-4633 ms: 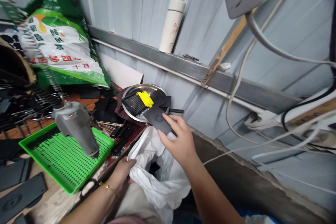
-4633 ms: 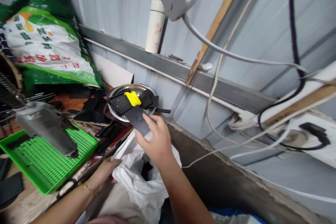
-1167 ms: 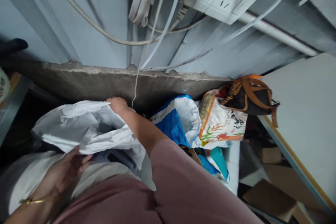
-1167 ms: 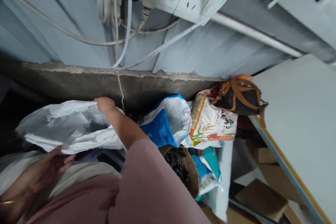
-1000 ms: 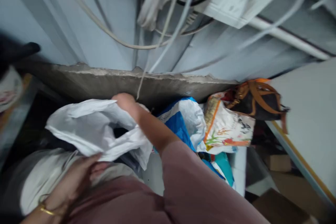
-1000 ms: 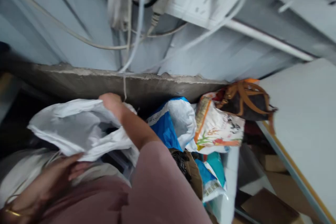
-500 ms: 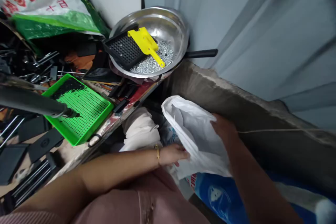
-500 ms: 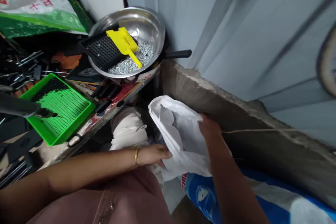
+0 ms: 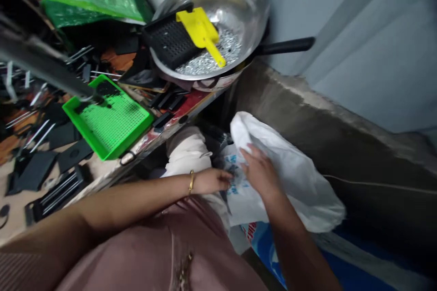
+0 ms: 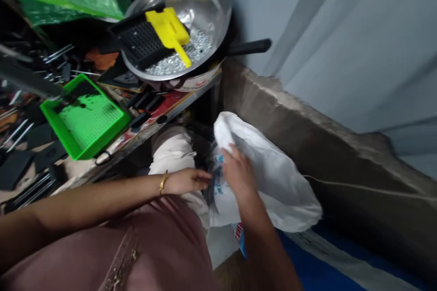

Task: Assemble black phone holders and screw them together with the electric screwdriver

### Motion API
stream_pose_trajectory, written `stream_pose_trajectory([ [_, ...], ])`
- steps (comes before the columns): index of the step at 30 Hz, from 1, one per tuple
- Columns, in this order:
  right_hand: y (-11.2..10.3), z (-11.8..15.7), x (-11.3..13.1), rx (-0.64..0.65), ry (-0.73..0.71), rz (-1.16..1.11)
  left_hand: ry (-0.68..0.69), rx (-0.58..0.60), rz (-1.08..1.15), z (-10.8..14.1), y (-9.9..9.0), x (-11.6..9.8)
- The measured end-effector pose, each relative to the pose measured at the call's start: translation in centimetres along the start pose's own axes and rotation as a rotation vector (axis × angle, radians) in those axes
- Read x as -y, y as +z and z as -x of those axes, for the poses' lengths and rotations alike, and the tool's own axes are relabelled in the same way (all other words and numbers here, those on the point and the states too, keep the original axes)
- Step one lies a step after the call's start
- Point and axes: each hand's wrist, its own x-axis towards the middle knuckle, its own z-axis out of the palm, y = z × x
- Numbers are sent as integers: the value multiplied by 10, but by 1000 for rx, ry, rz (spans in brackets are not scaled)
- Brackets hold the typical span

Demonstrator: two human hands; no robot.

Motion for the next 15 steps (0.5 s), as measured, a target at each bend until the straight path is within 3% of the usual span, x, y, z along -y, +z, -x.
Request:
stream_pose_trajectory([
  [1, 15, -6, -14, 41, 69, 85, -18, -47, -4, 8, -6, 6],
  [3, 39, -18, -41, 82, 73, 125, -47, -139, -4, 31, -17, 16],
  [6, 51, -31, -61, 116, 26, 176, -64, -272, 0, 73, -27, 20],
  [11, 18, -44, -41, 44, -28, 243, -84, -551, -45, 136, -30, 25],
  [15, -15, -56, 0, -152, -76, 213, -163, -828, -92, 182, -33, 56],
])
